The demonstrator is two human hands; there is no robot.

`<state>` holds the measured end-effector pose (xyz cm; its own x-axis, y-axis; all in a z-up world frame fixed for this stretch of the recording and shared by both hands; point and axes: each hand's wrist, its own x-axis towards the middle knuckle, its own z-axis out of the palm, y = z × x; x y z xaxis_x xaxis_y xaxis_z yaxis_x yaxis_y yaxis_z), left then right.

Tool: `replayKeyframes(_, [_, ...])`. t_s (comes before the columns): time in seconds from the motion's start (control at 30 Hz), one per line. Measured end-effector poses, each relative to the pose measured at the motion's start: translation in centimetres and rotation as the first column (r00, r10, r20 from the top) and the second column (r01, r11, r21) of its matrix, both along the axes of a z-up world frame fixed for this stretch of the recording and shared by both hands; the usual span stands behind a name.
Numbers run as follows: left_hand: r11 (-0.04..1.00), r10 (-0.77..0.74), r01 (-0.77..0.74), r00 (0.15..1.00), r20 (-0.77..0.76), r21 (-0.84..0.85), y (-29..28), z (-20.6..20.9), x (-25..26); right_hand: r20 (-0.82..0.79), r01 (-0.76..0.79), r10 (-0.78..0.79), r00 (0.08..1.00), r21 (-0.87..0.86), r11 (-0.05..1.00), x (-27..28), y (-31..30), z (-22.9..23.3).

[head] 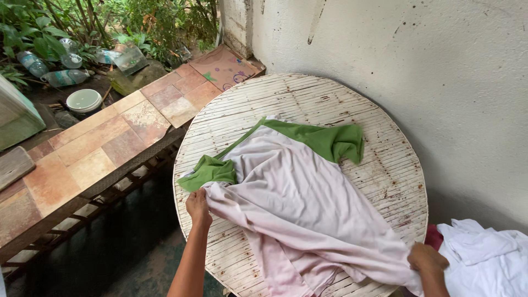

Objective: The person smooths out a two-toned t-shirt on a wicker table and then folds the sleeves and sides inward.

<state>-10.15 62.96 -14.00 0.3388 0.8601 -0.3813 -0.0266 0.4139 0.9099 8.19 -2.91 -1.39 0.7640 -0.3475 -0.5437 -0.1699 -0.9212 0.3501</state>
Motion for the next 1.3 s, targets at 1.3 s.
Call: replayKeyframes(1.3, [0.924,-0.176,0.098,0.967,0.185,0.371,12.5,32.1,8.5,0.132,-0.473,-0.637,0.760,0.784,-0.402,27.5,6.0,18.5])
